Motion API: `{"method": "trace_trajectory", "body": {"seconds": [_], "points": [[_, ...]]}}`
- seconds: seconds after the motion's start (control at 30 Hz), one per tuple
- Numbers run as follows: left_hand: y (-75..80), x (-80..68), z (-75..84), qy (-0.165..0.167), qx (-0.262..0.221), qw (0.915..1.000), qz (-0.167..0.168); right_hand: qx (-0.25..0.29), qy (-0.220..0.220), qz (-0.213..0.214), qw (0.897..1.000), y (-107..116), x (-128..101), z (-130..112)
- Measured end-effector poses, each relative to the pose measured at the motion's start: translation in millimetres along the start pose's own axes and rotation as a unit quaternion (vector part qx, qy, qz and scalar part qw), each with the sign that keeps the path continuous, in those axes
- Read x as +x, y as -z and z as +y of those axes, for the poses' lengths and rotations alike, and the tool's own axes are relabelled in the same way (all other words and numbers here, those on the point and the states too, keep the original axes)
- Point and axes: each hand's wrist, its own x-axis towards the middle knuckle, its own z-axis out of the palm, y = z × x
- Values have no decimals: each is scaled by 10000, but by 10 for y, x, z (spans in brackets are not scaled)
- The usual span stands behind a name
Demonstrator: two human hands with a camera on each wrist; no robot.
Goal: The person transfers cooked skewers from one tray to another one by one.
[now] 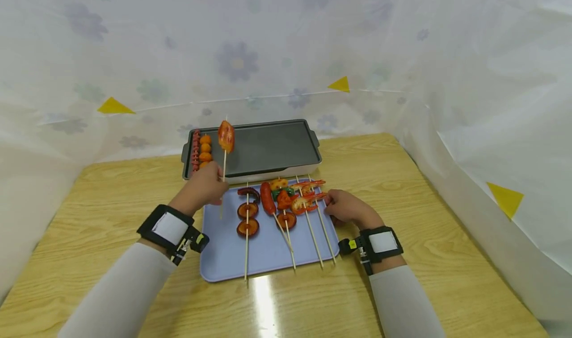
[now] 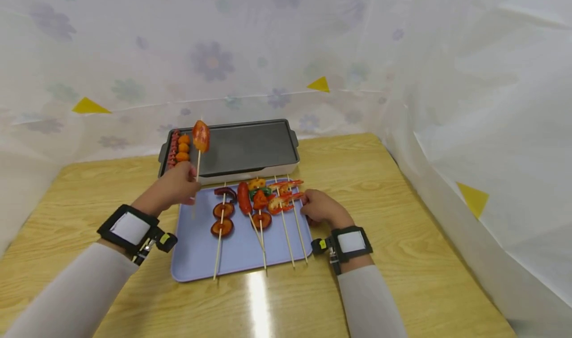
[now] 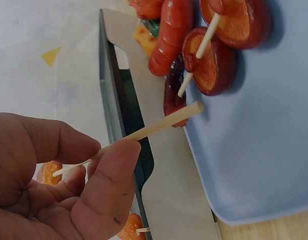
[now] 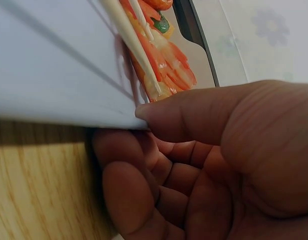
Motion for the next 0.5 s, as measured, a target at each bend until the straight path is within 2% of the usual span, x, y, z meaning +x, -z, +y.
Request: {"method": "trace_trajectory", "body": {"seconds": [0.2,0.37,0.5], "points": [[-47,-116,-59,-176,-635,9978,44,-28,7,19,10000,4,-15,-25],[-60,-156,-125,-184,-1348,9907,-13,-11,24,5,10000,-3,-7,-16],[-41,-206,-155,-221,-1602,9868,-97,-6,32,-12,10000,-3,-3,-7]]}}
